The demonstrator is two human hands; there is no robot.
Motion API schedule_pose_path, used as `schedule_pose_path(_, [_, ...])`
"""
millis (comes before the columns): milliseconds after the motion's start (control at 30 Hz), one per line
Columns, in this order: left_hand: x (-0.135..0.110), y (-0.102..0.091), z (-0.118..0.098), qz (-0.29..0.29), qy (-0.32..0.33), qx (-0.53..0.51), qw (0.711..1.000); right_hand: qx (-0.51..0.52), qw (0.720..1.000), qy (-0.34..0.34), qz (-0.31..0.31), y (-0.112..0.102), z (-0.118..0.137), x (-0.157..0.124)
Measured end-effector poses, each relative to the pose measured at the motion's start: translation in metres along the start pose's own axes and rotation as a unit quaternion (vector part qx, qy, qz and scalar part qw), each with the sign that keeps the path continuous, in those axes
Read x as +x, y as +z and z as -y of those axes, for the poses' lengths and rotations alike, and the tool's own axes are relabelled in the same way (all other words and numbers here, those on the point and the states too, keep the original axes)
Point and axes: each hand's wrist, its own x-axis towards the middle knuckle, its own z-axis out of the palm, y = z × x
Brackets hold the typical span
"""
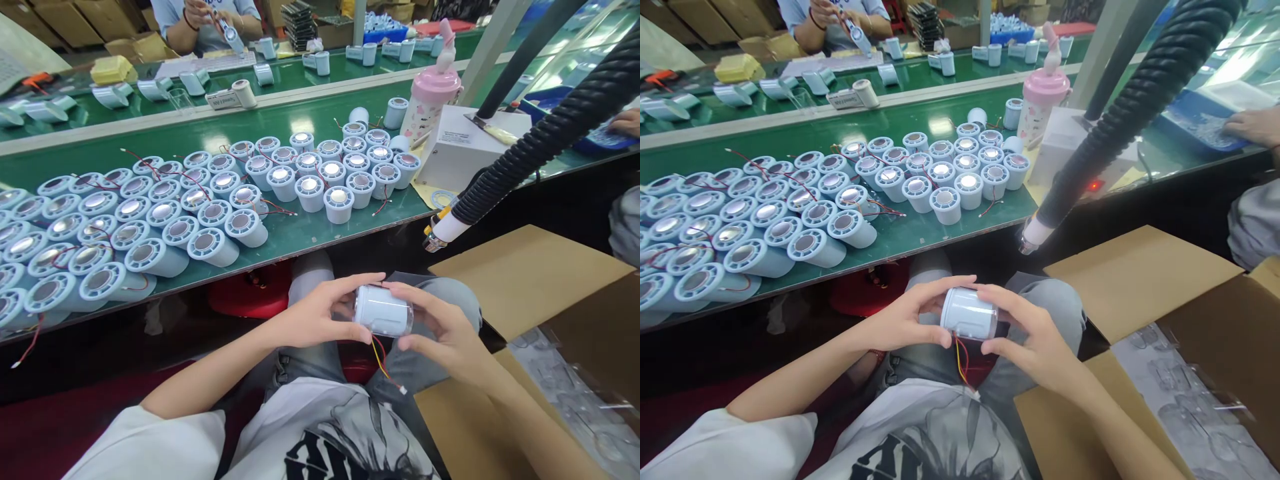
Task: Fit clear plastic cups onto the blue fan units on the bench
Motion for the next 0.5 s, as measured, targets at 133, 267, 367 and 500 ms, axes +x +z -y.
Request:
schedule_pose_path(133, [-0.001, -0.003, -0.001, 0.031, 0.033, -0.009, 0.999, 0.218, 0.967, 0.131, 0.010, 0.001, 0.001, 0.000])
schedule_pose_path(267, [-0.001, -0.003, 0.007, 0.051, -0.010, -0.069, 0.996, 0.186, 0.966, 0.178, 0.001, 0.001, -0.003, 0.001])
schedule_pose_path(367, [-0.002, 0.003, 0.010, 0.054, -0.055, -0.097, 0.992, 0.189, 0.966, 0.177, -0.010, 0.011, -0.003, 0.001])
schedule_pose_path(500, [0.002, -0.008, 0.009, 0.034, -0.155, -0.081, 0.984, 0.179, 0.971, 0.160, 0.010, 0.013, -0.005, 0.003])
